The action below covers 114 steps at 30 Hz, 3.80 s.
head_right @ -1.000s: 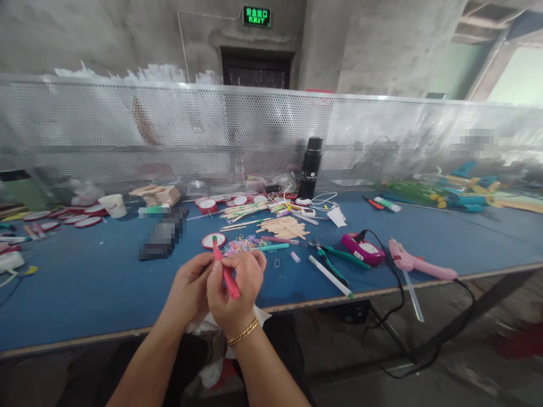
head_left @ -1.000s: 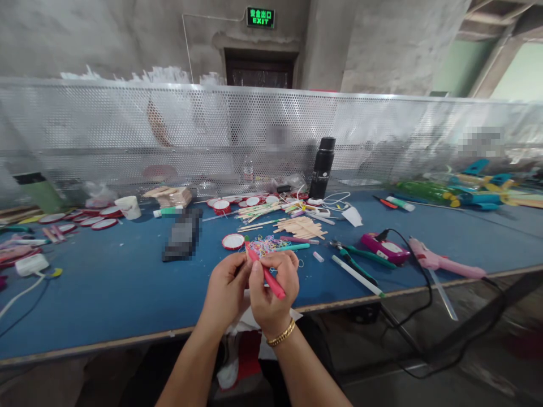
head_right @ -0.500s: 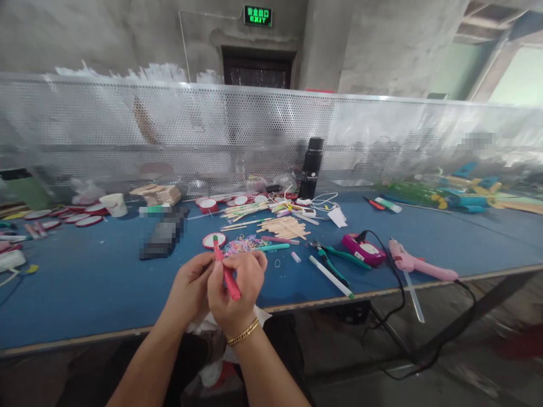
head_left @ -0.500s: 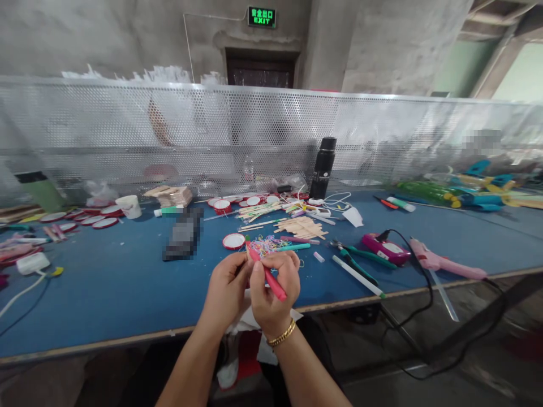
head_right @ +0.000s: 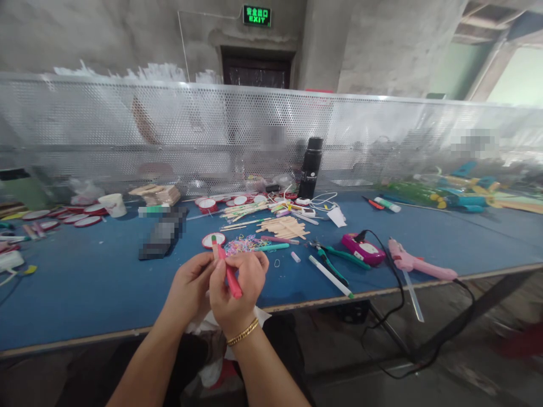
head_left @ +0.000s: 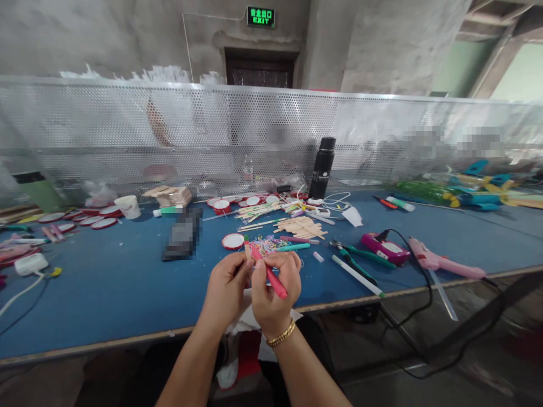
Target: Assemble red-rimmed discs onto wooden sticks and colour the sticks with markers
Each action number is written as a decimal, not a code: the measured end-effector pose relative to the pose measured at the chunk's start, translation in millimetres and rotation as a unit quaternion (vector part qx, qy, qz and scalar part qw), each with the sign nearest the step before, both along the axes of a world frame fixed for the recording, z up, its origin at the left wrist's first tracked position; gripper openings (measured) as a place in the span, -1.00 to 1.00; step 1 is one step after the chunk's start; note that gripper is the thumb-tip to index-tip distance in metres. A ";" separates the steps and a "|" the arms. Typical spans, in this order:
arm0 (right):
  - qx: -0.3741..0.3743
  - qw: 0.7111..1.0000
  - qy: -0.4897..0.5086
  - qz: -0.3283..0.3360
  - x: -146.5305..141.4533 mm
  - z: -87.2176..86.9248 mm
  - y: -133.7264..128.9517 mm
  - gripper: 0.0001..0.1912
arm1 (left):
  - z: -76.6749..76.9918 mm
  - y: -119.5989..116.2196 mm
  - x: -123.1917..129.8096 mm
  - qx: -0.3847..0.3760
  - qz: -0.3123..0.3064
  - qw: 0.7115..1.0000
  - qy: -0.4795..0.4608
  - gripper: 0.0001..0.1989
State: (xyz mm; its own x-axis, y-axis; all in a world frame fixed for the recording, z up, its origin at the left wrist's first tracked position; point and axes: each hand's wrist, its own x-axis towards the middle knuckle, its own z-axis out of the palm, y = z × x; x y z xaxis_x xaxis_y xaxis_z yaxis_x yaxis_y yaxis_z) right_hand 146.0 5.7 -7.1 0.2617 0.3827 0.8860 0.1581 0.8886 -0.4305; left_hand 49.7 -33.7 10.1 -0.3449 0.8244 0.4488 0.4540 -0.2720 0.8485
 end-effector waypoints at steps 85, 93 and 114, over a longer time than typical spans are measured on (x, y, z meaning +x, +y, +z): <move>0.020 0.999 -0.006 0.024 0.5 0.5 -1.2 -0.90 | -6.7 2.3 -2.1 0.005 -0.027 0.999 -0.029 -0.75; 0.020 0.999 -0.009 0.025 0.3 2.1 -1.0 -0.91 | -6.8 3.0 -1.6 0.011 -0.019 0.999 -0.029 -0.73; 0.014 1.000 -0.014 0.014 -0.4 -1.4 -0.4 -0.92 | -5.5 1.3 -1.2 0.005 -0.016 1.000 -0.011 -0.73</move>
